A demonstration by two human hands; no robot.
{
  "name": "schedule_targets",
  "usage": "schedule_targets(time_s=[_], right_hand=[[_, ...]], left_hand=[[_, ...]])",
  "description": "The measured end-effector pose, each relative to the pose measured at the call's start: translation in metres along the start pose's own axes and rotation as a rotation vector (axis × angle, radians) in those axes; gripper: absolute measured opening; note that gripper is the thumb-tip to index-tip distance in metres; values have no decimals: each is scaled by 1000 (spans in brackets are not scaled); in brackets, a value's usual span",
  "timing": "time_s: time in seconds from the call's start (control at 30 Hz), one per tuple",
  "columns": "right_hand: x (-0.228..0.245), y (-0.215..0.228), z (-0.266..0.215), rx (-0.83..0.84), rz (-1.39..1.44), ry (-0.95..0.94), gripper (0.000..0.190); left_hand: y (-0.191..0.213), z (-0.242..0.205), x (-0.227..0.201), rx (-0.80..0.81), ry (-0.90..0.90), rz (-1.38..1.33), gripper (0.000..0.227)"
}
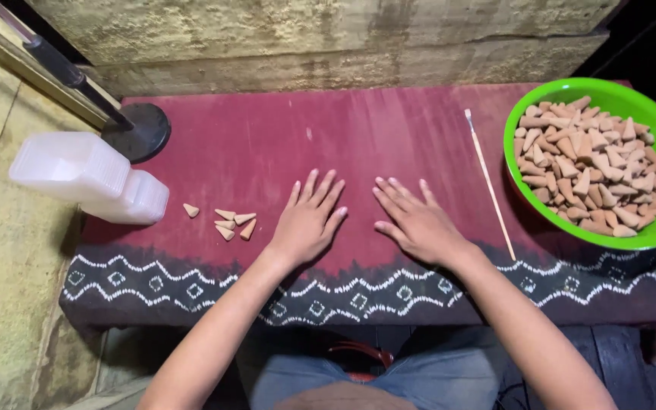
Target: A person is seen arranging incense cones on a table. They pick the cones from a green bowl and place them in organized groups on a red surface, occasionally using a wooden stick to brush or mark the area.
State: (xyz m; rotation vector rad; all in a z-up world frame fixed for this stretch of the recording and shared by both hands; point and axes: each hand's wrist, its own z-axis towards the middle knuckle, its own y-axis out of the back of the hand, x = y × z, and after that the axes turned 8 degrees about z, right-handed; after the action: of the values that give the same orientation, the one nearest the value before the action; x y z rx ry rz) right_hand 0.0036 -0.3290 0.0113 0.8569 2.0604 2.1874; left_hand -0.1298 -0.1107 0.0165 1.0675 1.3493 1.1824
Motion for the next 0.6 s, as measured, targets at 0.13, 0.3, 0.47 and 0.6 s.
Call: schedule_targets(time_s=[0.13,0.3,0.47,0.6], right_hand=[[-55,1,-18,-126,-65,-165,65],[-47,7,-20,-246,-92,-260,70],[-8,-8,10,-86,4,0,69],[-15,3,17,-45,-17,10,67]], left_hand=[[12,-18,10,23,31,24,59],[4,-11,13,25,133,1,71],[11,22,-7,18,26,-17,65],[9,24,1,34,8,32,61]])
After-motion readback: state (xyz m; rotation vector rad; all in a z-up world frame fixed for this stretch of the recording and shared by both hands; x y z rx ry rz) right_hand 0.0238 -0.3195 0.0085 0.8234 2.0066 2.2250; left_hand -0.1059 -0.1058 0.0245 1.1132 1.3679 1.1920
